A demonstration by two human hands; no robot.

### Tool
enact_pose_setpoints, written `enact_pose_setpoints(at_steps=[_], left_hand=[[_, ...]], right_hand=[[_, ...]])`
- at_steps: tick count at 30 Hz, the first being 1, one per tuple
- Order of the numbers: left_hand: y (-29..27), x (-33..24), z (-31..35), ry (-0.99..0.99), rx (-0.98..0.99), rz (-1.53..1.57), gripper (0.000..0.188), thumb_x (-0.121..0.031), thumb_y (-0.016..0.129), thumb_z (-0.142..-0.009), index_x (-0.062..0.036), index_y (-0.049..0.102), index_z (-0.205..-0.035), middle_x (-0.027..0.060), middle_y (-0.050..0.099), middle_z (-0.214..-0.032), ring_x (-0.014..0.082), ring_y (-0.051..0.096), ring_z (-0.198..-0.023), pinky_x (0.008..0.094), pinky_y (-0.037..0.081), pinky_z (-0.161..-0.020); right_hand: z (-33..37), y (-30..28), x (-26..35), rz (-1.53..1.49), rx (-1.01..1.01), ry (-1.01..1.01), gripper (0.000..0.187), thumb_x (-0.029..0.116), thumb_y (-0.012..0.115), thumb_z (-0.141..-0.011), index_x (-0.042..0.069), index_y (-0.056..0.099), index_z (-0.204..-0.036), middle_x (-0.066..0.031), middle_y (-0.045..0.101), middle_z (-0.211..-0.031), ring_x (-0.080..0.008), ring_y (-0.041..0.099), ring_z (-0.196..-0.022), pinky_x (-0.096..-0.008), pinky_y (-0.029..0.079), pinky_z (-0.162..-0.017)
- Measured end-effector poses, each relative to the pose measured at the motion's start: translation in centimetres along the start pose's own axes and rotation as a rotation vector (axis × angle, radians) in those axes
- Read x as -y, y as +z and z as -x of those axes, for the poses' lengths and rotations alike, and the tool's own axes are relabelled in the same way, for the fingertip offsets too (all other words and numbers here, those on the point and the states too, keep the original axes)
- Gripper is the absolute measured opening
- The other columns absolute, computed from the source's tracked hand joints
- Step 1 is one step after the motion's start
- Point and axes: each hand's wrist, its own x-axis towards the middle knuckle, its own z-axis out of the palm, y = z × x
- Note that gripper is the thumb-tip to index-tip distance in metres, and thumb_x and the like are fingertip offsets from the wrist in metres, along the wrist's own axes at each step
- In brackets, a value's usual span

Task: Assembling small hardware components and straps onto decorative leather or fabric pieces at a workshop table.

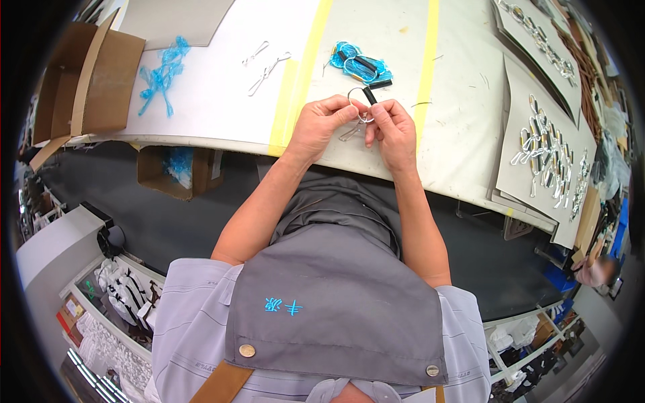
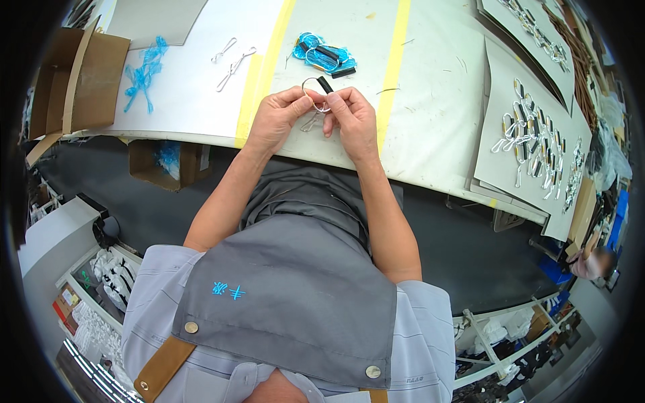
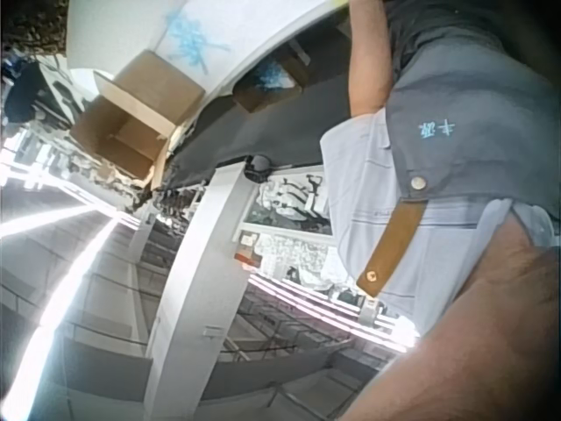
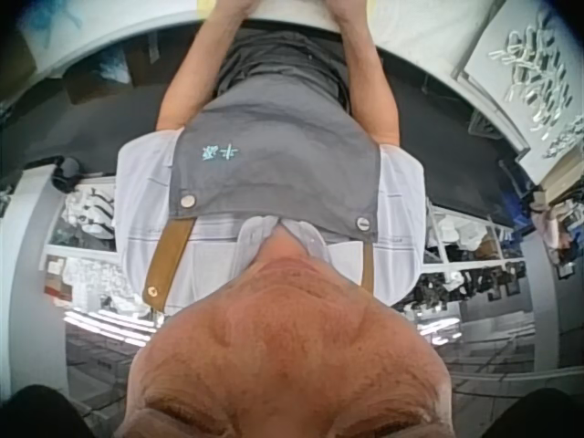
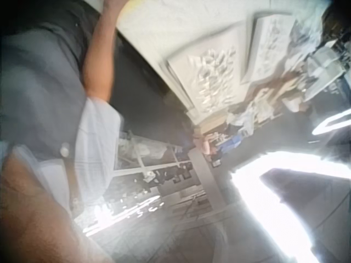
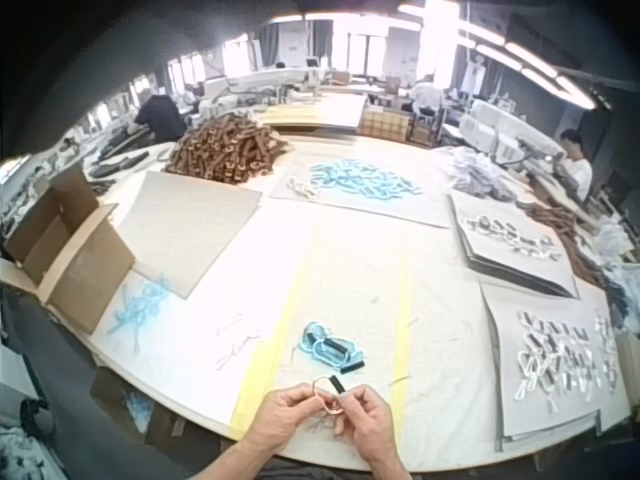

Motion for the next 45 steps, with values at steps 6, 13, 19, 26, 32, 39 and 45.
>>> enact_pose_setpoints(at_steps=[6,13,19,26,32,39,45], left_hand=[[-0.2,-0.4,0.2,0.038,-0.04,-0.032,0.013,-0.007,0.062,-0.086,0.0026,0.069,-0.091,0.0042,0.066,-0.087,0.0101,0.058,-0.084,0.024,0.046,-0.078],[0.5,-0.3,-0.2,-0.029,-0.049,-0.204,0.019,-0.014,0.062,-0.088,0.0029,0.068,-0.092,0.006,0.066,-0.089,0.0108,0.059,-0.083,0.0237,0.045,-0.077],[-1.2,0.5,-0.7,-0.058,-0.028,-0.105,0.019,-0.011,0.056,-0.093,0.0059,0.062,-0.098,0.01,0.064,-0.095,0.0148,0.059,-0.086,0.027,0.047,-0.078],[0.2,0.5,-1.5,0.018,0.013,0.021,0.024,-0.014,0.05,-0.097,0.0069,0.055,-0.107,0.0163,0.061,-0.103,0.0238,0.061,-0.092,0.036,0.051,-0.086],[-0.3,-0.2,-1.0,0.019,0.013,-0.027,0.026,-0.017,0.046,-0.098,0.0065,0.054,-0.106,0.0161,0.06,-0.099,0.0267,0.061,-0.093,0.0375,0.051,-0.086],[-0.1,-0.1,-1.3,-0.016,0.052,-0.008,0.027,-0.019,0.045,-0.099,0.0058,0.054,-0.104,0.0157,0.06,-0.097,0.0262,0.062,-0.09,0.037,0.052,-0.084],[-0.3,0.0,-1.4,-0.018,0.037,-0.018,0.026,-0.021,0.046,-0.099,0.0034,0.055,-0.101,0.0134,0.06,-0.093,0.0241,0.062,-0.086,0.0349,0.053,-0.081]], right_hand=[[-0.3,0.6,-0.2,-0.013,0.002,0.0,0.015,0.016,0.052,-0.095,0.003,0.052,-0.088,-0.0065,0.058,-0.08,-0.0111,0.053,-0.053,-0.0222,0.042,-0.046],[0.1,-0.1,-0.1,0.096,-0.055,-0.004,0.016,0.016,0.052,-0.094,0.002,0.056,-0.087,-0.0054,0.06,-0.073,-0.0089,0.054,-0.051,-0.0224,0.046,-0.046],[-0.3,-0.1,-0.6,-0.099,0.024,-0.016,0.018,0.016,0.053,-0.093,0.001,0.051,-0.083,-0.0057,0.058,-0.068,-0.0099,0.055,-0.049,-0.0243,0.046,-0.045],[1.7,-2.1,1.6,-0.003,-0.095,-0.245,0.014,0.015,0.054,-0.094,0.002,0.053,-0.089,-0.0049,0.062,-0.08,-0.0088,0.059,-0.071,-0.0237,0.049,-0.066],[6.2,-10.1,9.8,-0.197,-0.232,-0.524,0.017,0.018,0.046,-0.098,0.003,0.051,-0.09,-0.0103,0.063,-0.086,-0.0213,0.064,-0.08,-0.0336,0.049,-0.08],[11.0,-26.6,17.4,0.065,-0.869,-0.483,0.023,0.024,0.057,-0.091,0.002,0.056,-0.088,-0.008,0.058,-0.072,-0.0111,0.053,-0.048,-0.0243,0.045,-0.045],[12.8,-34.4,21.8,0.436,-1.135,-0.364,0.024,0.025,0.058,-0.088,0.001,0.057,-0.084,-0.0087,0.062,-0.07,-0.0106,0.056,-0.049,-0.0244,0.047,-0.043]])
